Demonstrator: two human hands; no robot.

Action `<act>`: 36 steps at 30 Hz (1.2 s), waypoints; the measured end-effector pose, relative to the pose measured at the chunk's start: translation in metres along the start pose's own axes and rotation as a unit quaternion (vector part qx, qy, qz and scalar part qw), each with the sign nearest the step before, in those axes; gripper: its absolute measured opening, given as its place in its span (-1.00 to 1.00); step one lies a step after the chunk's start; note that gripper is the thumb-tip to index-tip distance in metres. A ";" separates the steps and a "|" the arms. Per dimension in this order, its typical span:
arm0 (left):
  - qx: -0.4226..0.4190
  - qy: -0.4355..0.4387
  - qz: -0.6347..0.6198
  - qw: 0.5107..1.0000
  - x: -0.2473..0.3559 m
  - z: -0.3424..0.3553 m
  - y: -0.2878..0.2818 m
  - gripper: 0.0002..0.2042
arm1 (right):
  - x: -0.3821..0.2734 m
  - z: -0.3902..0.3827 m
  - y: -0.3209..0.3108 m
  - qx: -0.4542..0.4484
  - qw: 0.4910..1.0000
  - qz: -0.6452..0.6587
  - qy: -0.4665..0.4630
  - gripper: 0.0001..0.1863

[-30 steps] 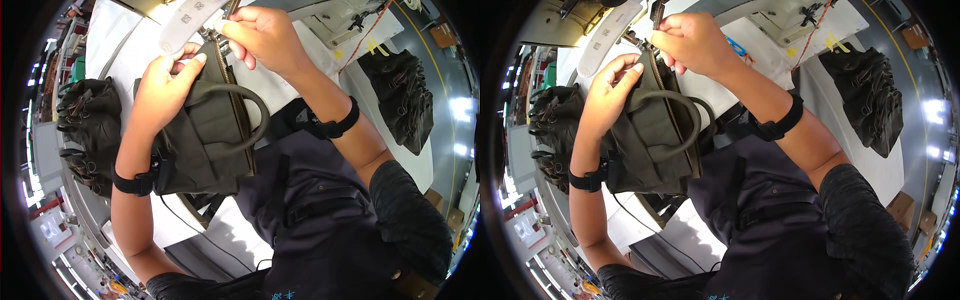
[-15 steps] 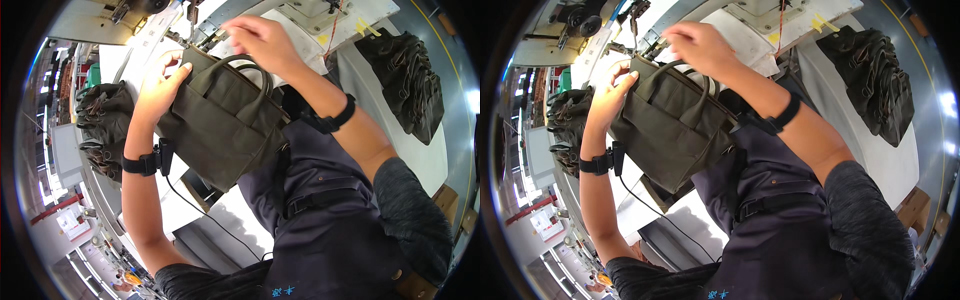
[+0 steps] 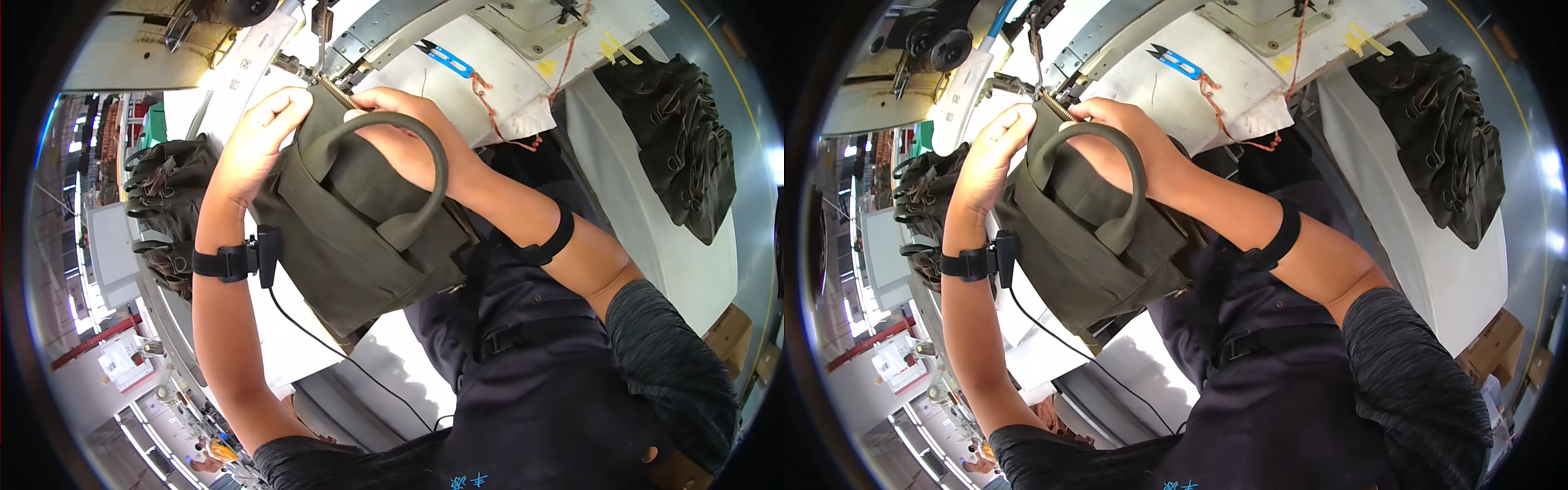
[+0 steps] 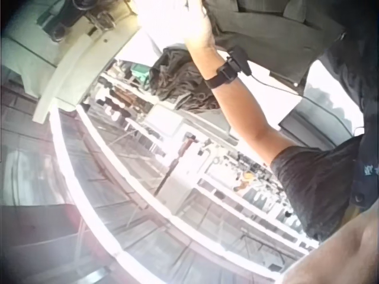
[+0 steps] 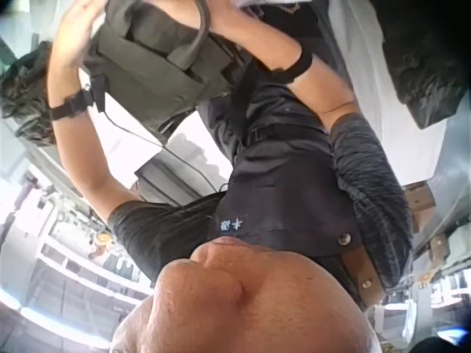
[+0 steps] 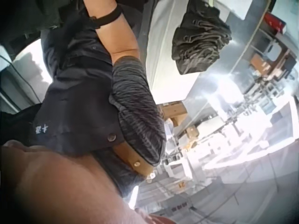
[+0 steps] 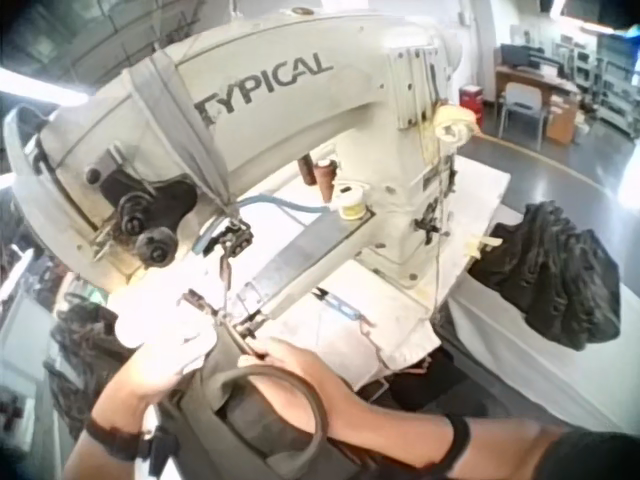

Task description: Sewing and finishing a canvas bag using an industrial sewing machine.

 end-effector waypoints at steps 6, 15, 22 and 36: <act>0.057 0.045 0.002 0.997 0.019 0.005 0.002 -0.82 | 0.000 0.008 0.008 0.050 0.991 0.115 0.041 -0.76; 0.038 0.018 0.030 0.999 0.020 -0.004 0.012 -0.71 | 0.016 0.009 0.012 0.053 0.966 0.238 0.080 -0.74; -0.023 0.022 -0.005 0.999 0.022 -0.005 0.013 -0.63 | 0.010 0.023 0.010 0.025 0.972 0.205 0.116 -0.66; 0.042 -0.011 -0.024 0.999 0.021 -0.009 0.019 -0.72 | 0.037 0.039 0.006 -0.008 0.980 0.181 0.078 -0.62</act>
Point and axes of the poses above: each hand's wrist, its own z-axis towards the middle knuckle, its own y-axis out of the palm, x = y × z, the point moved 7 cm from there along z, towards the middle knuckle
